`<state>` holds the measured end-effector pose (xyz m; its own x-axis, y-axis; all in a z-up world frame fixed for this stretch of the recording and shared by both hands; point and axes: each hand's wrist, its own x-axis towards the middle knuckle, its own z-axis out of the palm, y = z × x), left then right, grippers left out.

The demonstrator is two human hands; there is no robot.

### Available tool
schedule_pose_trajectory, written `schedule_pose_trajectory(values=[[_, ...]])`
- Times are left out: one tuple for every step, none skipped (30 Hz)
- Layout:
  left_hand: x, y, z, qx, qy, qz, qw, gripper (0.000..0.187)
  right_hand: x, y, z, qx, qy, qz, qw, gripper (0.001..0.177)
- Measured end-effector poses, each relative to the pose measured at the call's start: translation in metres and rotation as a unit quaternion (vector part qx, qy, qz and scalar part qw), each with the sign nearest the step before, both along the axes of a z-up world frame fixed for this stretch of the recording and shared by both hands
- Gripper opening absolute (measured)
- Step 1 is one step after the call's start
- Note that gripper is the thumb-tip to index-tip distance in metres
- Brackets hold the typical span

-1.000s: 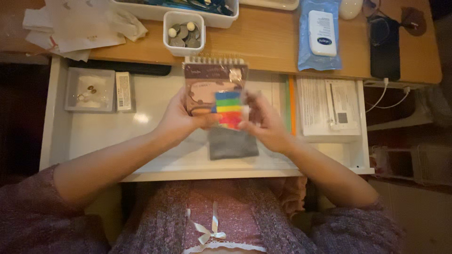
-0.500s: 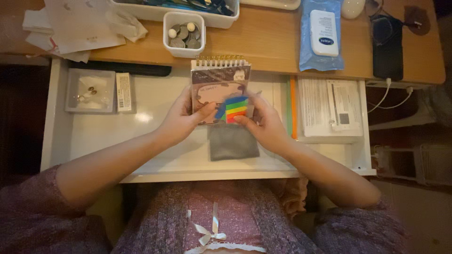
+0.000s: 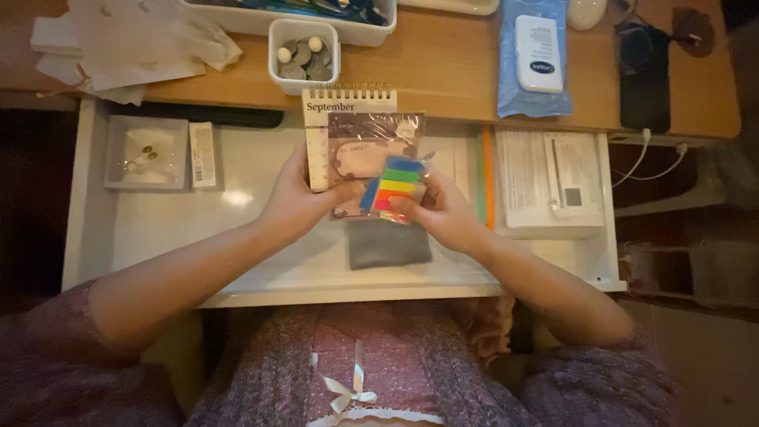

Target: The person organizes various items on a desk and in a drawer, including folding a green paper, grouping documents together, and placing small objects like coins and stickers into specific containers or bags.

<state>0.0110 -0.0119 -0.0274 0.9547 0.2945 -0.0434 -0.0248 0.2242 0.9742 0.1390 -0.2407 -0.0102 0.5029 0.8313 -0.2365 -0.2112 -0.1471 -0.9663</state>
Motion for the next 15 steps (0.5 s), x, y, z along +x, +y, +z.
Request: schedule_pose_trajectory(values=[[0.000,0.000,-0.003,0.030,-0.004,0.006,1.000,0.056,0.000,0.000,0.001,0.016,0.003,-0.001,1.000,0.056],[-0.001,0.002,-0.005,0.028,-0.005,-0.002,1.000,0.056,0.000,0.000,0.001,0.014,0.002,-0.010,1.000,0.056],[-0.003,0.006,-0.006,0.005,0.084,0.002,0.996,0.051,0.004,0.001,0.003,-0.014,-0.038,0.000,0.999,0.053],[0.000,0.007,-0.006,-0.016,0.171,0.001,0.985,0.050,0.007,0.000,0.005,-0.044,-0.079,0.004,0.996,0.051],[0.001,0.005,-0.004,-0.015,0.169,-0.013,0.985,0.050,0.008,-0.001,0.008,-0.047,-0.081,-0.009,0.996,0.051],[-0.001,0.005,0.001,-0.065,0.124,-0.038,0.989,0.053,0.008,0.000,0.012,-0.069,-0.054,0.006,0.996,0.056],[-0.002,0.003,0.005,-0.116,0.080,-0.064,0.988,0.056,0.007,-0.002,0.017,-0.091,-0.026,0.020,0.995,0.061],[-0.003,0.001,0.008,-0.118,0.078,-0.072,0.987,0.056,0.006,-0.008,0.022,-0.094,-0.028,0.012,0.995,0.061],[-0.002,-0.002,0.011,-0.154,0.081,-0.107,0.979,0.056,0.003,-0.015,0.026,-0.101,-0.038,0.021,0.994,0.063],[0.000,-0.005,0.015,-0.185,0.083,-0.139,0.969,0.057,0.003,-0.019,0.029,-0.103,-0.050,0.032,0.993,0.064],[0.001,-0.010,0.020,-0.183,0.079,-0.144,0.969,0.057,0.002,-0.026,0.032,-0.103,-0.054,0.027,0.993,0.064],[0.002,-0.017,0.025,-0.169,0.151,-0.160,0.961,0.057,0.002,-0.035,0.034,-0.095,0.016,0.011,0.995,0.062],[0.006,-0.022,0.030,-0.153,0.223,-0.175,0.947,0.057,0.004,-0.044,0.035,-0.085,0.087,-0.004,0.993,0.059],[0.009,-0.025,0.035,-0.154,0.223,-0.178,0.946,0.057,0.006,-0.054,0.034,-0.086,0.087,-0.008,0.992,0.059],[0.013,-0.029,0.038,-0.188,0.255,-0.198,0.928,0.058,0.009,-0.063,0.032,-0.065,0.161,-0.031,0.984,0.056]])
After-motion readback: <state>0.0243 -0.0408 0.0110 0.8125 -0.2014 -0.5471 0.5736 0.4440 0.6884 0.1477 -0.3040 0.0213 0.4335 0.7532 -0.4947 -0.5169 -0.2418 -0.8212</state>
